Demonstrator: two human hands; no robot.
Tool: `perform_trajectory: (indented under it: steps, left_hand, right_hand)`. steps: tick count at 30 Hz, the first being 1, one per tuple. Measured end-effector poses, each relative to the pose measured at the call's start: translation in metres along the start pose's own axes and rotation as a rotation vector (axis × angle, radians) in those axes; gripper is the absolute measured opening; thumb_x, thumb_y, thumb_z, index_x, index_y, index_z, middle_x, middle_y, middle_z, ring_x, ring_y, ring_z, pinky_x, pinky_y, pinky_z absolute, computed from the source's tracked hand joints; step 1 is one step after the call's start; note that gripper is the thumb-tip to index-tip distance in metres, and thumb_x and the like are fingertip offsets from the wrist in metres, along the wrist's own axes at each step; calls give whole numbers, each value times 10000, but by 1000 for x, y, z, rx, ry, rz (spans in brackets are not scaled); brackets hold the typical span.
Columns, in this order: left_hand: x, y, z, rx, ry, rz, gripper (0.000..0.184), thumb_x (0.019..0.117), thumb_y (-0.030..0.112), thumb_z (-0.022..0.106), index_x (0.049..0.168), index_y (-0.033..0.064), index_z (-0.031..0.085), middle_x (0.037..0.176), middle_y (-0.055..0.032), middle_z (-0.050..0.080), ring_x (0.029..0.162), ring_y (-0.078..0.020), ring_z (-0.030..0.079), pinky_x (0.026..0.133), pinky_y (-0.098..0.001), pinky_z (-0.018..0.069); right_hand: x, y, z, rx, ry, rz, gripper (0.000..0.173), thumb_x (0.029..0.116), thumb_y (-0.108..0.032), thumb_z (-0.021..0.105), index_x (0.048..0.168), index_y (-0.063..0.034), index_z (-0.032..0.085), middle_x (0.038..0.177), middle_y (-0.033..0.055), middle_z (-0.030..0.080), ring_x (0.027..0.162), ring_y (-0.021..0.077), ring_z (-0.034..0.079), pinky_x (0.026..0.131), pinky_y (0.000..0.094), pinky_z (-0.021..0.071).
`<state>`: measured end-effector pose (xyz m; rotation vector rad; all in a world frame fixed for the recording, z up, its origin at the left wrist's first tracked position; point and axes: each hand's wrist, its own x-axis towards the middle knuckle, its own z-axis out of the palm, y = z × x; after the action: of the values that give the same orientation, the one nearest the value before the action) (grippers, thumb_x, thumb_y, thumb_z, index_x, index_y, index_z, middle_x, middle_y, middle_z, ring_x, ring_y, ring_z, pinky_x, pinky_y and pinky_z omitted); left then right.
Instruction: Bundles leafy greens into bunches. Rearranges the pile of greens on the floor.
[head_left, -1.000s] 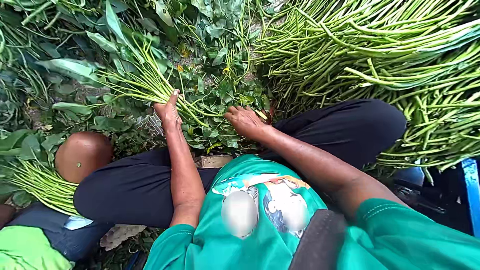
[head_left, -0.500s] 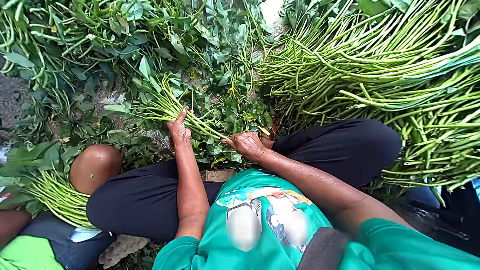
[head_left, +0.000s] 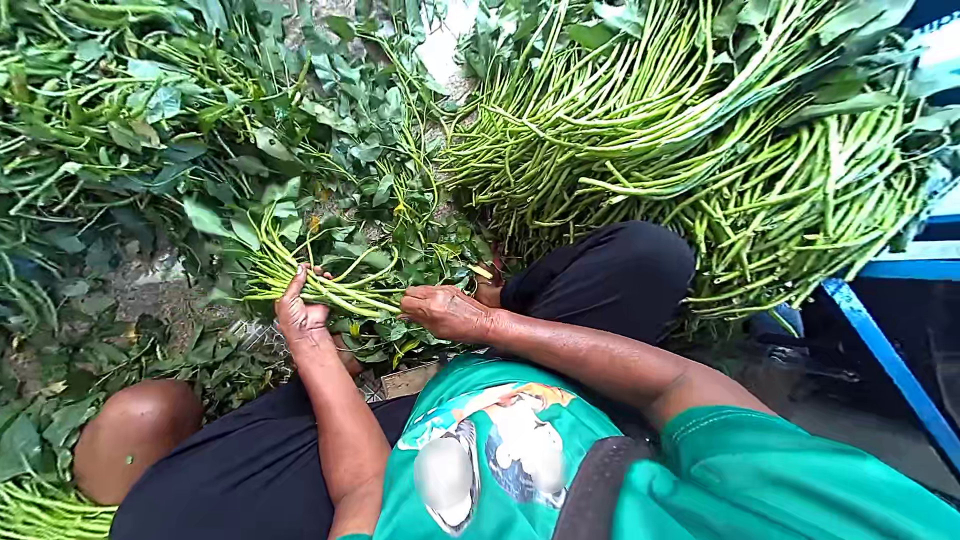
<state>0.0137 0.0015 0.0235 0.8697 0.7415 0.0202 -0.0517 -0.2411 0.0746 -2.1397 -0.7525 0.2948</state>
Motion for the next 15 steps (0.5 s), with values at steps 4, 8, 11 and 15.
perform_trajectory:
  steps: [4,8,11,15]
  left_hand:
    - [-8,3,18,-76,68,-10,102,1058,49,471,1083,20,567,896,-108,679,792,-213,705,766,-358,621]
    - [-14,15,27,-157,7,42,133,1072,62,442,1089,15,565,904,-109,673,830,-207,702,807,-349,612]
    - [-22,27,38,-215,-7,68,183,1093,83,391,1093,18,562,918,-109,673,860,-216,700,832,-362,608]
    - [-9,44,10,-330,63,158,270,1114,168,302,1094,47,543,952,-89,654,928,-204,681,900,-393,583]
  right_hand:
    - [13,-3,2,74,281,-200,178,999,-97,636,890,27,704,829,139,673,831,243,693,771,345,587]
    - [27,-11,-3,150,460,-258,162,975,-65,651,901,61,719,854,170,692,854,247,696,818,333,591]
    - [45,-20,-23,283,576,-197,208,1001,-49,598,902,104,698,852,202,688,826,241,688,785,338,580]
    - [65,-4,-102,564,869,124,300,1076,-68,390,989,59,648,904,67,720,707,73,649,640,266,568]
